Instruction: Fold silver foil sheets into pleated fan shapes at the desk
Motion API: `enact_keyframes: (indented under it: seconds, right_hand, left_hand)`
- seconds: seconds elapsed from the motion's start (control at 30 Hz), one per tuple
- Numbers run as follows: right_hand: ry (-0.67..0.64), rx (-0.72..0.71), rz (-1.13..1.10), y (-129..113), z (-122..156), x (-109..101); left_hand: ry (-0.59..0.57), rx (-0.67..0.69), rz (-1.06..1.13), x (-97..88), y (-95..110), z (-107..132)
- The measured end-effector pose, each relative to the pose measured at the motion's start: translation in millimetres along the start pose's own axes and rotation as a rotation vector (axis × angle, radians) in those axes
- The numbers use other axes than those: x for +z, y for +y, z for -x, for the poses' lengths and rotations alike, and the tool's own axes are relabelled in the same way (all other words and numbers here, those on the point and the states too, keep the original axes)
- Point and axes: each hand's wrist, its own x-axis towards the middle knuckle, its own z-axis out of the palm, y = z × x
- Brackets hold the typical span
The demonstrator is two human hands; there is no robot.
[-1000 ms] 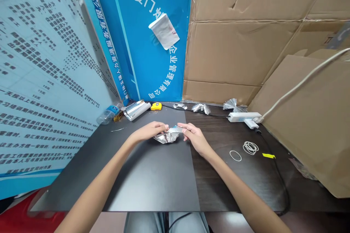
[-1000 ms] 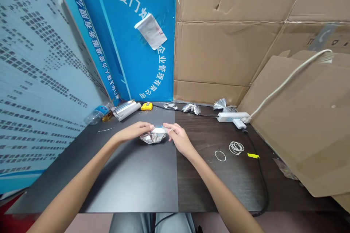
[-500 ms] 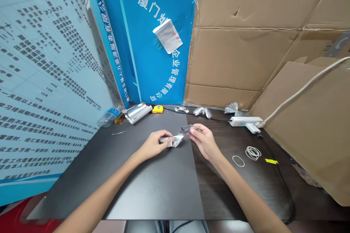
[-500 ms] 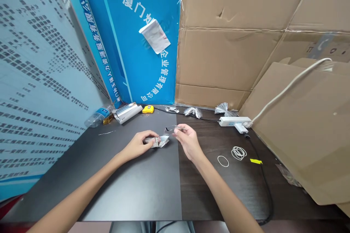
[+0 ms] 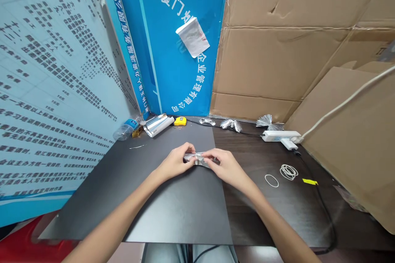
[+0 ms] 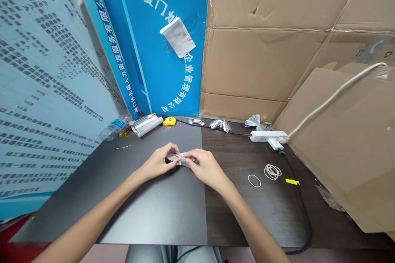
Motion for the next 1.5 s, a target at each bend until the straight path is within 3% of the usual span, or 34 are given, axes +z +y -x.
enact_keyframes:
  seconds: [0.2,0.3,0.4,0.57,0.7,0.8,1.0,1.27,1.5]
  right_hand:
    - [0.092,-0.072,0.3,20,-1,10]
    - [0.093,-0.086,0.262,23,-2,10]
    - [0.025,-0.006,0.174,20,-5,10]
    - [0.055,0.115,0.194,16,-10,19]
    - [0.103,0.151,0.212,17,-11,25]
    - [0.123,0.158,0.199,19,-11,27]
    - [0.119,0.181,0.163,24,-11,28]
    - [0.127,0.181,0.063,36,-11,34]
    - [0.11,0.222,0.118,37,-14,36]
  left_hand:
    - [-0.016,0.047,0.001,0.7,-2,0]
    - [-0.038,0.11,0.044,0.1,-2,0]
    - [-0.075,0.178,0.046,-0.3,-5,0]
    - [0.104,0.292,-0.224,4.5,-7,0]
    - [0.28,0.18,-0.342,15.3,1,2]
    - [0.343,0.051,-0.318,24.2,6,4]
    - [0.213,-0.176,-0.185,28.9,9,3]
    - [0.141,-0.217,-0.177,29.5,13,4]
    - [0.107,-0.197,0.079,36.7,0,0]
